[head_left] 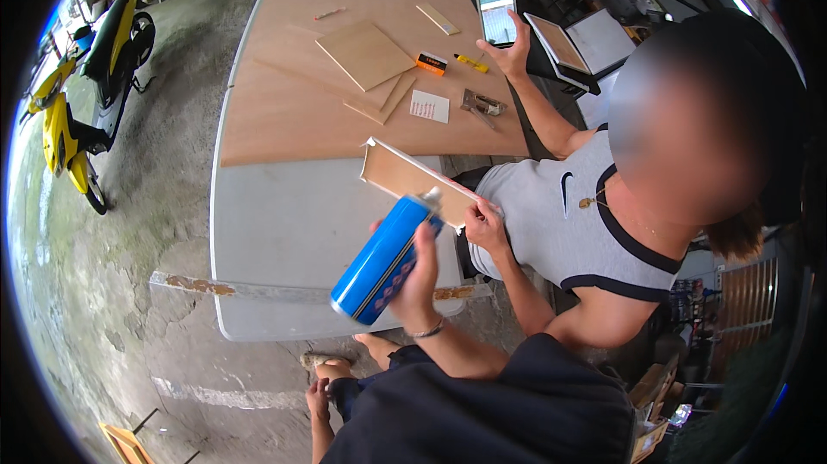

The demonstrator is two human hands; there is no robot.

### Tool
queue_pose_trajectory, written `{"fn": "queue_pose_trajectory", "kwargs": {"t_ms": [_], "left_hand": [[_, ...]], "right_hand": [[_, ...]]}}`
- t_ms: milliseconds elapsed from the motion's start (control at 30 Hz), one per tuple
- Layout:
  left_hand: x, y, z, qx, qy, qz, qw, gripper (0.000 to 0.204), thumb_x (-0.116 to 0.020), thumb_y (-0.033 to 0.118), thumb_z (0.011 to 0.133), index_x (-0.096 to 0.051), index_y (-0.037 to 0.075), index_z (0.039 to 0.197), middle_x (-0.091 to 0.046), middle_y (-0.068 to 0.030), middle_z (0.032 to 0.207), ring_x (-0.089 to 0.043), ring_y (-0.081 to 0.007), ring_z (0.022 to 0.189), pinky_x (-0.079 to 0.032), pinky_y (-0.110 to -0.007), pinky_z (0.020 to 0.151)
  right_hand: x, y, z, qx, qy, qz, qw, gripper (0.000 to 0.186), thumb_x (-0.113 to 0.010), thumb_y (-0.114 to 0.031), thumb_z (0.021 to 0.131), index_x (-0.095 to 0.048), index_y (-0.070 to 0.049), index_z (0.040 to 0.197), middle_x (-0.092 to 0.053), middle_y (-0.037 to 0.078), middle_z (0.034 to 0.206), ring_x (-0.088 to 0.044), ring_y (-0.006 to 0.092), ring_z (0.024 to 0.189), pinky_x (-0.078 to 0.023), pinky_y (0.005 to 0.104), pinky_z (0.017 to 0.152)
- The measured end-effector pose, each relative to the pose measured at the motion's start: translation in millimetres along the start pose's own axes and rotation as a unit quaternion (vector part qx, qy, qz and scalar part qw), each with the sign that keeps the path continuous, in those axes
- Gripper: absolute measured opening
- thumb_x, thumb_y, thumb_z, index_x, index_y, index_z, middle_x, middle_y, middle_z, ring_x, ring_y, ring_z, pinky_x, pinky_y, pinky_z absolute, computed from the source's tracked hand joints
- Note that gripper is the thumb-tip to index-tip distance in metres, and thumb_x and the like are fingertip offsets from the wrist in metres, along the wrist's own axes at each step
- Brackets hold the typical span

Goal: The person spray paints a yellow wooden frame with a blue spray can. They move around the frame to cover all sides and edges, then briefly walk to a table where another person is working before returning to continue painting.

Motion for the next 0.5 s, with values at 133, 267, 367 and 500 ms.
{"fn": "queue_pose_trajectory", "kwargs": {"t_ms": [133,267,367,500], "left_hand": [[6.5,-13.1,-0.9,0.034,-0.014,-0.005,0.999,0.034,-0.062,0.030,0.100,-0.074,0.000,0.109,-0.074,-0.0054,0.094,-0.058,-0.0110,0.067,-0.044,-0.026,0.060],[29.3,-6.0,-8.6,-0.030,-0.008,-0.006,0.999,0.035,-0.062,0.030,0.101,-0.074,0.000,0.110,-0.074,-0.0065,0.096,-0.058,-0.0125,0.067,-0.046,-0.027,0.060],[57.7,-17.3,-13.7,-0.015,-0.018,-0.016,1.000,0.034,-0.060,0.030,0.101,-0.074,-0.001,0.109,-0.074,-0.0080,0.100,-0.060,-0.0134,0.068,-0.048,-0.028,0.060],[90.9,-32.8,-20.7,0.039,0.001,0.028,0.999,0.035,-0.057,0.030,0.102,-0.072,0.001,0.115,-0.075,-0.0105,0.107,-0.067,-0.0194,0.071,-0.051,-0.031,0.061]], "right_hand": [[-24.8,44.9,-69.3,0.067,-0.164,-0.217,0.960,0.052,-0.066,-0.036,0.100,-0.046,-0.008,0.139,-0.067,0.009,0.113,-0.068,0.0176,0.101,-0.058,0.0334,0.086],[-21.1,23.9,-49.3,0.066,-0.080,-0.192,0.976,0.053,-0.065,-0.043,0.099,-0.050,-0.006,0.133,-0.070,0.012,0.110,-0.071,0.0219,0.101,-0.059,0.0379,0.087],[-44.0,-24.5,-26.2,0.112,-0.009,-0.047,0.993,0.051,-0.062,-0.046,0.101,-0.052,-0.005,0.128,-0.070,0.013,0.108,-0.072,0.0208,0.096,-0.060,0.0375,0.083],[-38.3,69.1,-111.2,0.094,-0.096,-0.184,0.974,0.040,-0.067,-0.034,0.102,-0.049,-0.009,0.128,-0.069,0.009,0.107,-0.069,0.0139,0.090,-0.060,0.0326,0.080]]}}
Point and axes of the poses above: each hand's wrist, its own z-axis towards the middle knuckle, its own x-axis out of the back of the hand, y = z × x, the point moved 7 cm from there along z, towards the middle knuckle
